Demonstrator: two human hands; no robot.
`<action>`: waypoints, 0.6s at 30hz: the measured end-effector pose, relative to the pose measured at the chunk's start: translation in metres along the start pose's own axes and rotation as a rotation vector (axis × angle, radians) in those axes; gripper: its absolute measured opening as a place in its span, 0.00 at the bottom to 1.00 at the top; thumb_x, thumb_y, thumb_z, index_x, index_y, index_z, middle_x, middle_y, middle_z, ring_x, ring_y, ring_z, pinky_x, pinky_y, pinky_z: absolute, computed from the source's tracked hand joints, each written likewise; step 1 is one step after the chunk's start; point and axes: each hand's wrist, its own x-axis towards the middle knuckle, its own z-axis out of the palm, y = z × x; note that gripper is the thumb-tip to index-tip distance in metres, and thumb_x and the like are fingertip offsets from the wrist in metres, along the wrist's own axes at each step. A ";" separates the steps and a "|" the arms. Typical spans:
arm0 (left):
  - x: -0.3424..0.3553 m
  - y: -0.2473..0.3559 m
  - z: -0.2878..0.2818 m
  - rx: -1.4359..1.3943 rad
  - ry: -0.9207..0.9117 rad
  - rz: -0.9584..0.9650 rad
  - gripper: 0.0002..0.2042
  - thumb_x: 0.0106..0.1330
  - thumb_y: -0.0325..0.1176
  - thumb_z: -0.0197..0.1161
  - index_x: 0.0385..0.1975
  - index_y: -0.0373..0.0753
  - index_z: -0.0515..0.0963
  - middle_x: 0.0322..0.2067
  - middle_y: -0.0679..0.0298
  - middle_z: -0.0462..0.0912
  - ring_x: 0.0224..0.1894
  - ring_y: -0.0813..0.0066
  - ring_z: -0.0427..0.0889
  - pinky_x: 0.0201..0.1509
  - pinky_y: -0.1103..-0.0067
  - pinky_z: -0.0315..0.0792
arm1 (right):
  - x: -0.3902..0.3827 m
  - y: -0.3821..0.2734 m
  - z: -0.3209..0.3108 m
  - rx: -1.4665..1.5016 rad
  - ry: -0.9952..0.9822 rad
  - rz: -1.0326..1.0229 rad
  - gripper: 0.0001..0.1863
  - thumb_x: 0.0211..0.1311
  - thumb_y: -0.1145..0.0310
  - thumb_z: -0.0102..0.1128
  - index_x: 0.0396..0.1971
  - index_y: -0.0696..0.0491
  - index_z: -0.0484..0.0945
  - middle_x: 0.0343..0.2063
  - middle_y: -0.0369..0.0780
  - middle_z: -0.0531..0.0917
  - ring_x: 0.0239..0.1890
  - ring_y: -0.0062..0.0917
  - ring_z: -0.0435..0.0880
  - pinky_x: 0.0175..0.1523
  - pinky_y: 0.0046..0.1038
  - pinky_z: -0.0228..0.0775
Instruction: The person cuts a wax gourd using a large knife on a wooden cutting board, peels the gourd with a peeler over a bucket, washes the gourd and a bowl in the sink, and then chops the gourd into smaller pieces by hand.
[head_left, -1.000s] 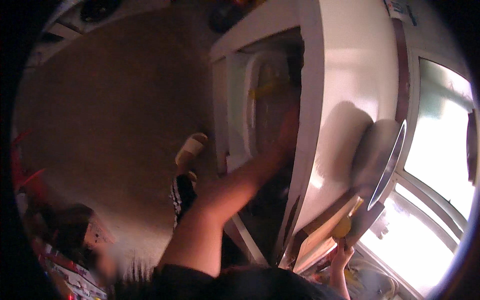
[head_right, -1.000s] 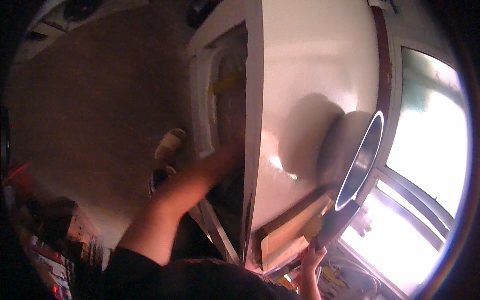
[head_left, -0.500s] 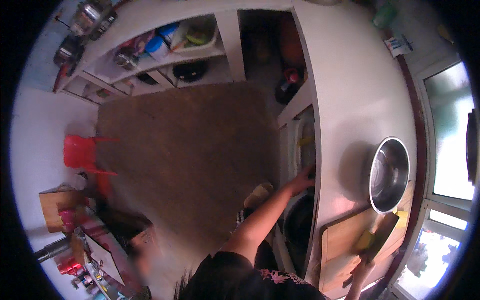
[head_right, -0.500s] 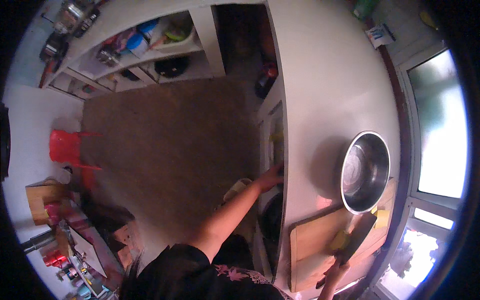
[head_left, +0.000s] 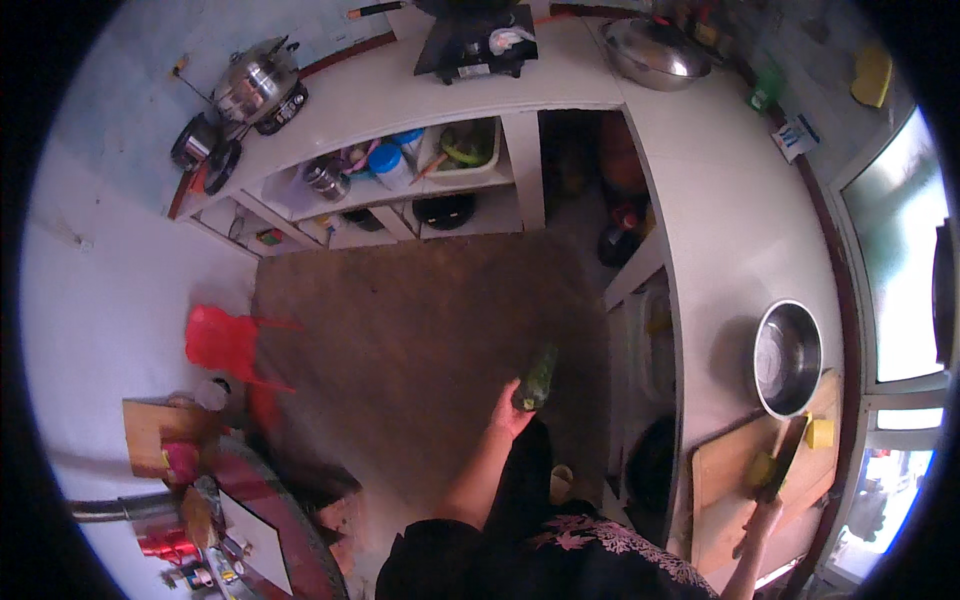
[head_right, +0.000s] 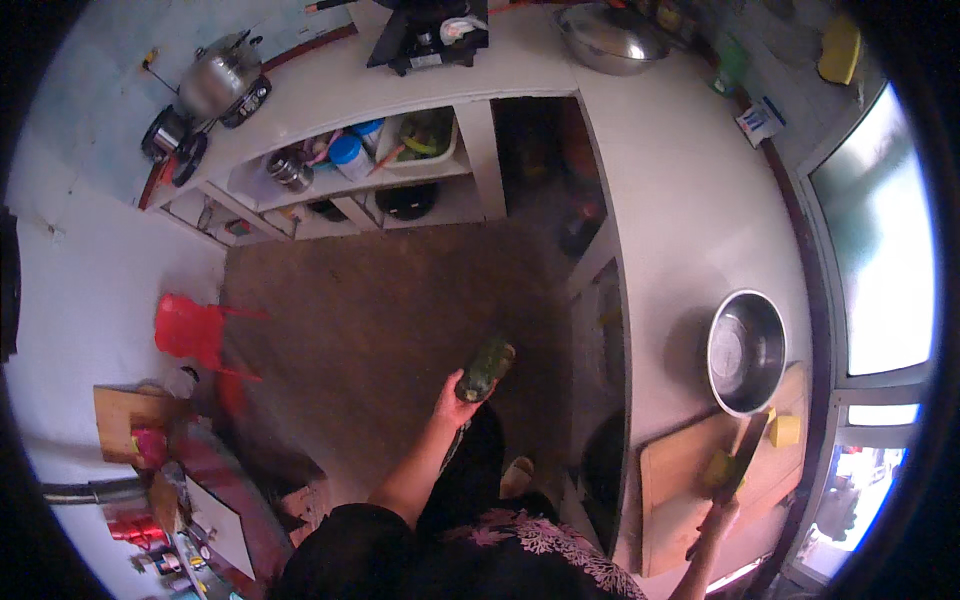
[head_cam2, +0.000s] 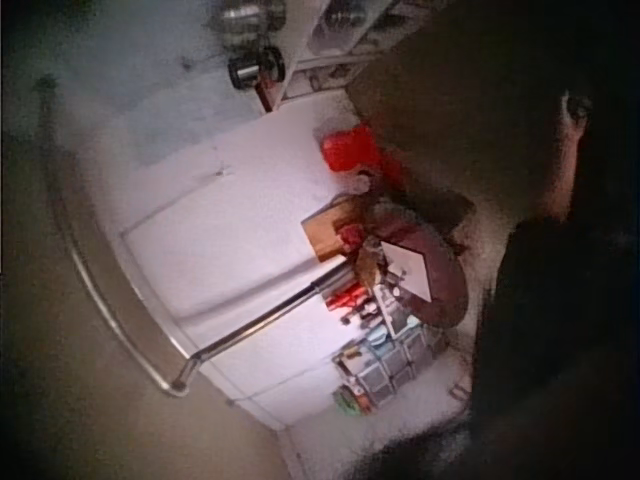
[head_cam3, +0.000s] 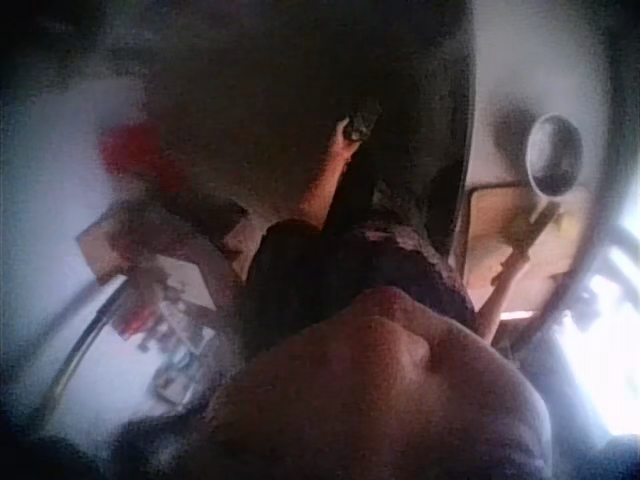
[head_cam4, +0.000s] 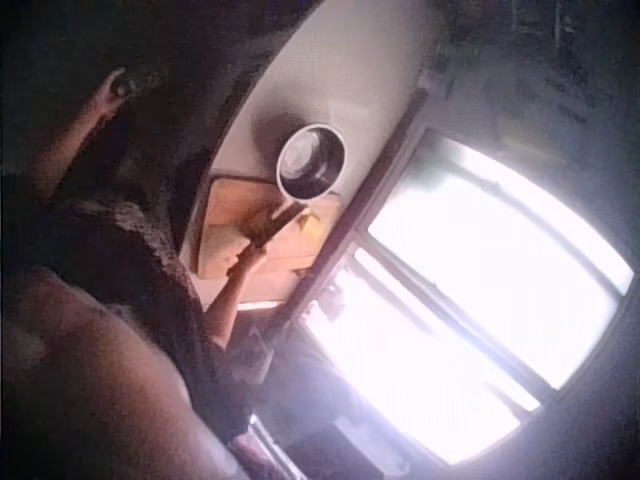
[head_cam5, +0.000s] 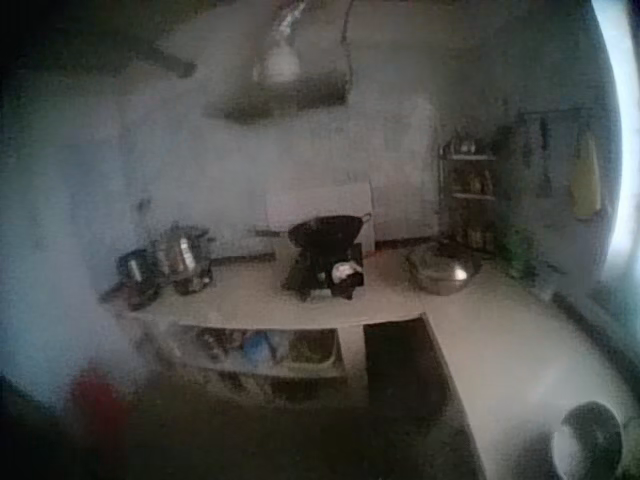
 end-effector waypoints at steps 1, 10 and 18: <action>0.010 0.021 0.006 0.019 -0.002 0.031 0.18 0.54 0.37 0.65 0.43 0.40 0.72 0.45 0.58 0.76 0.49 0.63 0.74 0.56 0.65 0.68 | -0.002 -0.002 0.002 -0.021 0.007 0.046 0.16 0.60 0.61 0.51 0.21 0.58 0.74 0.08 0.33 0.66 0.07 0.19 0.63 0.11 0.27 0.54; 0.176 0.239 0.157 0.365 0.150 0.206 0.21 0.53 0.38 0.65 0.45 0.37 0.70 0.45 0.56 0.74 0.46 0.58 0.75 0.45 0.61 0.75 | -0.026 -0.037 0.010 -0.099 0.169 0.151 0.14 0.58 0.63 0.51 0.23 0.61 0.74 0.16 0.38 0.72 0.22 0.22 0.68 0.27 0.31 0.63; 0.270 0.361 0.375 0.988 0.211 0.875 0.30 0.52 0.39 0.68 0.54 0.41 0.63 0.50 0.64 0.72 0.51 0.67 0.70 0.52 0.72 0.63 | -0.029 -0.116 0.037 -0.259 0.232 0.393 0.16 0.58 0.62 0.51 0.24 0.62 0.73 0.15 0.41 0.71 0.21 0.23 0.68 0.27 0.33 0.63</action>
